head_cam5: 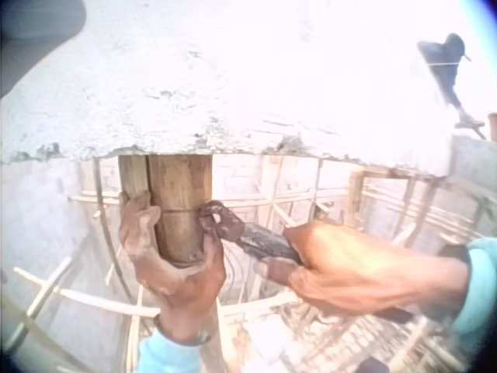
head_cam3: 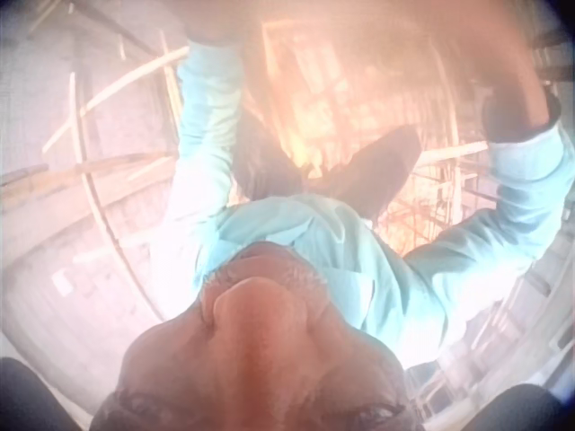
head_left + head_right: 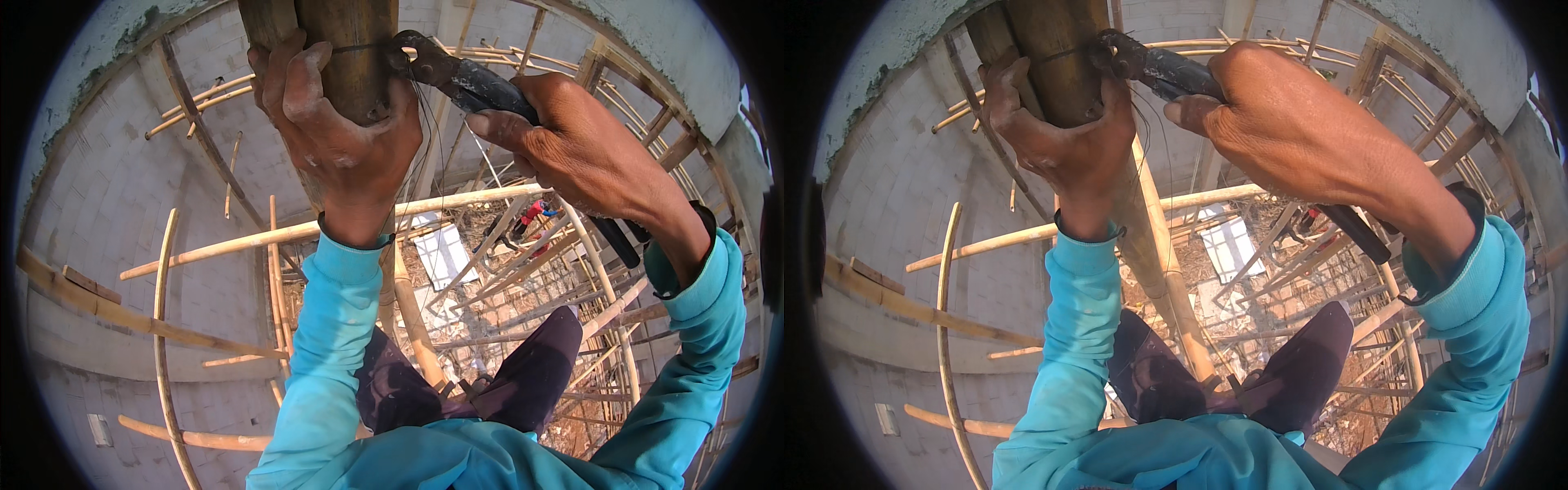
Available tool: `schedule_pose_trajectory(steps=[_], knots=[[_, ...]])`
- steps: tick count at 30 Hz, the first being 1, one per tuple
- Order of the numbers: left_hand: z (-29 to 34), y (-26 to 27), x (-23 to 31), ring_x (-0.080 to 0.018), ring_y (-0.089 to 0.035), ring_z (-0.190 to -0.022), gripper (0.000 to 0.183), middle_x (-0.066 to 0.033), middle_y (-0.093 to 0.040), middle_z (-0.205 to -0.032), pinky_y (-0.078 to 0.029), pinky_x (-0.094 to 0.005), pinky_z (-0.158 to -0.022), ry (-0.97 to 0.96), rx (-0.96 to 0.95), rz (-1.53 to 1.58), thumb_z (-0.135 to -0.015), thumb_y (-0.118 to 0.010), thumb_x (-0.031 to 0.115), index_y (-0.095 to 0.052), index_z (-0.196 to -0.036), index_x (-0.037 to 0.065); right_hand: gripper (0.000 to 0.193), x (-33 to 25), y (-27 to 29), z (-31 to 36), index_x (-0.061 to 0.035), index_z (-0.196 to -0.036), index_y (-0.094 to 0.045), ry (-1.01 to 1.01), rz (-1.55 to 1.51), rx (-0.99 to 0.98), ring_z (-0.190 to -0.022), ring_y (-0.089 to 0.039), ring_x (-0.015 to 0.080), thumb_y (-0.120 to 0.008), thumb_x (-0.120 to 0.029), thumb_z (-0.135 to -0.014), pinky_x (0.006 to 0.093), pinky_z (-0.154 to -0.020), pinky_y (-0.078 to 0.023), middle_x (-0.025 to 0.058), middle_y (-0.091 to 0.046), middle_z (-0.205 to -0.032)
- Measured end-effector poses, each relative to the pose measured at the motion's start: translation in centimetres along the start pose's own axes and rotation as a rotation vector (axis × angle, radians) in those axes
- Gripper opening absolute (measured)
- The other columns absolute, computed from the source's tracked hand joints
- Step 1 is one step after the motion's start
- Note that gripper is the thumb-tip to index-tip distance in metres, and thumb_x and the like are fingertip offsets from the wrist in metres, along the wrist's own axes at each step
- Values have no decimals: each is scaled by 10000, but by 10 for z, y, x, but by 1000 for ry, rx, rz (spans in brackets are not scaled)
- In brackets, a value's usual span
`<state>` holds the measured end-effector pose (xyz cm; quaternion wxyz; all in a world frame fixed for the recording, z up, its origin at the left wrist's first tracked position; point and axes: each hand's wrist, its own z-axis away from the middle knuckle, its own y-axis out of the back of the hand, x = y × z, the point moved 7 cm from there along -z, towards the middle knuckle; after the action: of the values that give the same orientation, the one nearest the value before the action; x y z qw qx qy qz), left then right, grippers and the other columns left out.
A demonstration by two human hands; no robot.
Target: The person secures bamboo poles to a concrete structure using wire and pliers. They wrap wire around the poles and twist it tight to fasten the scaffolding components together.
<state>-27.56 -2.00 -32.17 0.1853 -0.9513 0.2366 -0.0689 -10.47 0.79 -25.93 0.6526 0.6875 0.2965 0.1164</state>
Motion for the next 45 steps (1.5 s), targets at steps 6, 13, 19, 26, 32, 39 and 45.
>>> schedule_pose_trajectory(steps=[6, 13, 19, 26, 32, 39, 45], knots=[[-2, 1, 3, -449, -439, -1350, 673, -198, -467, -1356, -403, -585, -1108, 10, -80, -145, -717, -851, 90, -483, -1281, 78, 357, -14, 15, 14, 87, -1116, -605, 338, 238, 310, -667, -691, 351, -693, -39, -793, 469, -614, -551, 208, -658, -698], [-2, 1, 3, -518, -420, -1354, 681, -214, -476, -1359, -374, -659, -1134, 25, -60, -93, -707, -834, 66, -461, -1275, 94, 733, -12, 1, 44, -100, -1445, -542, 470, 938, 776, -880, -649, 267, -811, -123, -764, 404, -686, -569, 168, -629, -1146], [-3, 3, 6, -493, -436, -1342, 700, -229, -487, -1341, -349, -667, -1160, 12, -63, -101, -693, -841, 57, -452, -1275, 90, 577, -1, 0, 48, -65, -1433, -580, 405, 959, 779, -853, -656, 256, -734, -270, -915, 399, -690, -557, 152, -665, -1099], [-3, 6, 0, -474, -428, -1346, 742, -245, -449, -1362, -302, -665, -1184, -6, -140, -113, -744, -839, 106, -383, -1327, 60, 469, 19, 11, 10, 40, -1171, -680, 103, 78, 171, -581, -570, 270, -613, -401, -1026, 464, -575, -439, 204, -604, -682], [-1, 21, -30, -362, -476, -1350, 928, -226, -491, -1377, -380, -533, -1167, 329, -147, -191, -767, -908, 281, -343, -1435, -27, 768, 38, 7, -2, 67, -1112, -698, 122, -21, 129, -619, -542, 300, -455, -656, -1022, 486, -612, -446, 183, -562, -682], [-12, 7, -97, -241, -703, -1034, 847, -170, -702, -1159, -594, -366, -933, 929, -632, 543, -676, -966, 293, -538, -1306, -78, 830, 44, 9, -14, 68, -1013, -711, 307, -24, 172, -617, -522, 254, -398, -701, -1021, 473, -574, -401, 160, -556, -666], [-13, 4, -98, -241, -702, -1046, 817, -173, -702, -1166, -586, -380, -943, 906, -627, 556, -672, -949, 289, -556, -1278, -92, 614, 65, -28, -36, 76, -1078, -691, 422, -185, 206, -535, -532, 288, -507, -510, -1061, 470, -580, -419, 166, -536, -593]])
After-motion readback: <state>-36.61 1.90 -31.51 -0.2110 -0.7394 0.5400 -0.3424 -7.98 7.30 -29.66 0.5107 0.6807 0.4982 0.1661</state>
